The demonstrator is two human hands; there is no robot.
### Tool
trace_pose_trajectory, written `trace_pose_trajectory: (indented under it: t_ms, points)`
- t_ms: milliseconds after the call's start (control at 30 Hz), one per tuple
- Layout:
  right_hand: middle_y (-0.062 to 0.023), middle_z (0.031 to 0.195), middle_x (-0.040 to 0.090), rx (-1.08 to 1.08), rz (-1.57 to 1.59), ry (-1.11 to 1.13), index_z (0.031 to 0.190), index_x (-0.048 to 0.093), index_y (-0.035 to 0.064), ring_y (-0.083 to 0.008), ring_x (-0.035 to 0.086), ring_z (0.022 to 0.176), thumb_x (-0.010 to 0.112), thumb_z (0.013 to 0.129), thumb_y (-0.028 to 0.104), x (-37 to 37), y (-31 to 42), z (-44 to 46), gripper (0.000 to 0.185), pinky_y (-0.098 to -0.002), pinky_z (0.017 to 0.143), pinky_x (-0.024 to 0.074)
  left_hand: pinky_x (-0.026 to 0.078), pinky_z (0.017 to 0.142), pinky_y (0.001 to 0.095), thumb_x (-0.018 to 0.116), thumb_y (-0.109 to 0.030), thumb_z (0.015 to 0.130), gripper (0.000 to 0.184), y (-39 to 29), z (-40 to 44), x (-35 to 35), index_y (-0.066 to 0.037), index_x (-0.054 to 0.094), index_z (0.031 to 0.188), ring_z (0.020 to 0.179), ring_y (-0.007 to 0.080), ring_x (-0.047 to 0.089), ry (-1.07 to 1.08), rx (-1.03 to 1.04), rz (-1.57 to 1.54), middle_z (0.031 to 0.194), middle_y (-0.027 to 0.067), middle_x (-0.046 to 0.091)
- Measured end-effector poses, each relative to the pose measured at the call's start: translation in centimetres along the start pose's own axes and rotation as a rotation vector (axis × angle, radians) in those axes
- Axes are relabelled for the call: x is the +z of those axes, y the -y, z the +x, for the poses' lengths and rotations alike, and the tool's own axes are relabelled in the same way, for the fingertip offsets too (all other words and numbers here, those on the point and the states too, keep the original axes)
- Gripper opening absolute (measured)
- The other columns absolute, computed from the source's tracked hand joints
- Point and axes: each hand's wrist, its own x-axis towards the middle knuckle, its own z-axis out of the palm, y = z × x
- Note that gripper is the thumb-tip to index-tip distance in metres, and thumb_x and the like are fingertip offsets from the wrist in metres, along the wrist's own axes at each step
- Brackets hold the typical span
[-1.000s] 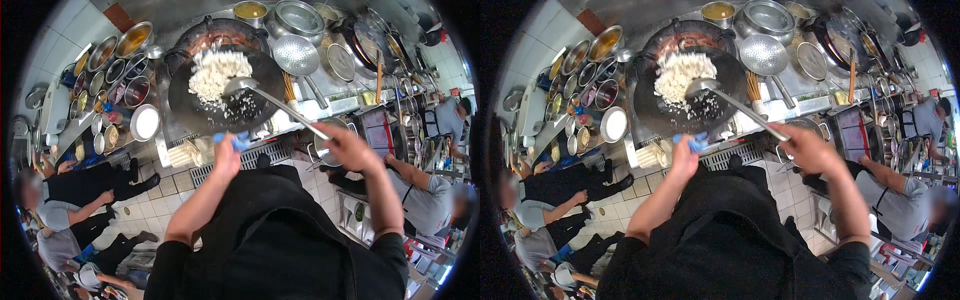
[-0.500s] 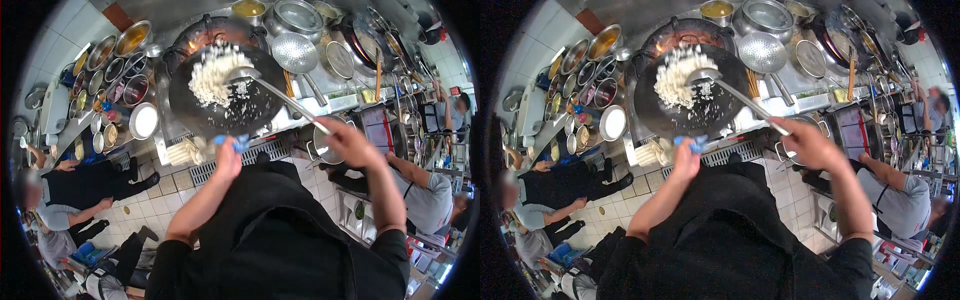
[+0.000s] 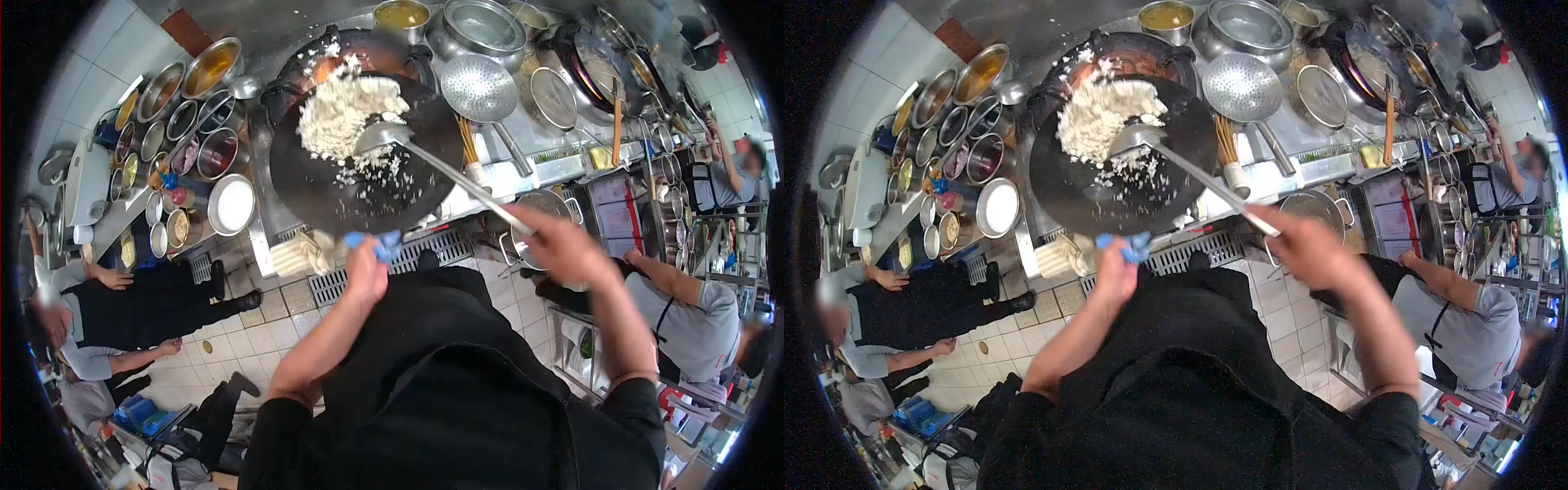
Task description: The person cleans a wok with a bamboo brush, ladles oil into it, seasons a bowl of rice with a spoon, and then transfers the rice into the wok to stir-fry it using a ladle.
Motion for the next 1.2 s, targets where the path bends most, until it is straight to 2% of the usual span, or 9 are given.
trace_pose_trajectory:
  t_ms: [100,133,367,533,633,700,867,967,1200]
  points:
    - [-0.0156,0.093,0.066,0.049,-0.176,0.171,0.133,0.048,0.0145,-0.0241,0.064,0.079,0.052,0.087,0.008,-5.6,4.1,2.5,0.047,-0.0382,0.073,0.0499,0.051,0.09,0.0548,0.04,0.001,0.081,0.003,-5.1,5.0,3.9,0.003,0.042,0.082,0.092,0.0358,0.059,0.015,0.0,-0.052,0.088,0.0208,0.053]
    - [-0.0141,0.088,0.066,-0.36,-0.232,-0.044,0.134,0.047,0.0154,-0.0231,0.063,0.076,0.051,0.087,0.009,-3.6,-0.5,6.5,0.048,-0.0389,0.069,0.0493,0.053,0.088,0.0532,0.039,0.001,0.082,0.006,-5.8,6.6,5.1,0.005,0.043,0.084,0.088,0.0365,0.059,-0.019,0.006,-0.045,0.089,0.0223,0.054]
    - [-0.0238,0.093,0.063,-0.123,-0.158,-0.26,0.14,0.037,0.0245,-0.0417,0.06,0.087,0.052,0.09,0.014,9.4,-2.3,8.1,0.053,-0.0472,0.077,0.0476,0.055,0.085,0.0427,0.039,-0.001,0.09,0.027,2.5,5.8,-1.3,0.003,0.046,0.115,0.1,0.0321,0.061,0.016,0.04,0.106,0.115,0.0202,0.058]
    - [-0.0137,0.081,0.066,0.034,-0.065,0.094,0.135,0.047,0.0209,-0.0202,0.064,0.073,0.055,0.087,0.01,-3.6,2.1,0.3,0.049,-0.0374,0.07,0.0498,0.054,0.078,0.0411,0.044,0.001,0.081,0.01,-0.5,3.2,0.6,-0.004,0.053,0.084,0.078,0.0219,0.061,0.032,0.096,-0.013,0.086,0.0096,0.058]
    - [-0.0177,0.084,0.066,-0.387,-0.269,-0.125,0.134,0.047,0.0175,-0.0309,0.064,0.075,0.051,0.087,0.01,-2.8,-1.3,7.0,0.048,-0.0408,0.073,0.0495,0.055,0.074,0.0396,0.045,-0.002,0.083,0.01,-4.8,7.9,5.2,-0.002,0.05,0.075,0.074,0.0223,0.06,-0.009,0.044,-0.066,0.076,0.0086,0.055]
    - [-0.0206,0.09,0.065,0.031,-0.217,-0.088,0.136,0.044,0.019,-0.0343,0.063,0.083,0.05,0.087,0.011,1.0,1.2,10.9,0.049,-0.0437,0.075,0.0486,0.056,0.076,0.0404,0.045,-0.002,0.085,0.008,-4.6,9.6,5.6,0.0,0.052,0.083,0.076,0.0227,0.061,-0.069,-0.003,-0.045,0.081,0.011,0.059]
    - [-0.0132,0.081,0.064,-0.11,0.243,-0.256,0.126,0.053,0.0117,-0.0249,0.063,0.069,0.044,0.092,0.011,9.2,-0.5,7.2,0.035,-0.0372,0.062,0.048,0.054,0.085,0.0426,0.038,0.006,0.082,0.023,0.6,3.3,1.2,0.001,0.051,0.1,0.101,0.0289,0.061,-0.012,0.101,0.05,0.104,0.0183,0.06]
    - [-0.0063,0.072,0.057,0.226,0.72,-0.076,0.1,0.061,0.0037,-0.014,0.057,0.053,0.043,0.092,0.008,3.5,2.5,0.9,0.021,-0.0254,0.053,0.0453,0.052,0.082,0.0381,0.043,0.005,0.077,0.026,1.6,4.6,-2.5,-0.003,0.055,0.099,0.095,0.0244,0.063,0.011,0.109,0.02,0.1,0.0123,0.062]
    - [-0.0119,0.082,0.058,-0.559,1.212,0.024,0.11,0.048,0.0047,-0.0253,0.059,0.077,0.058,0.081,0.046,-0.5,4.8,7.7,0.051,-0.0339,0.067,0.049,0.045,0.055,0.033,0.046,0.003,0.078,0.009,-3.7,9.5,2.8,-0.003,0.053,0.077,0.065,0.0165,0.058,-0.021,0.067,-0.063,0.073,0.0046,0.055]
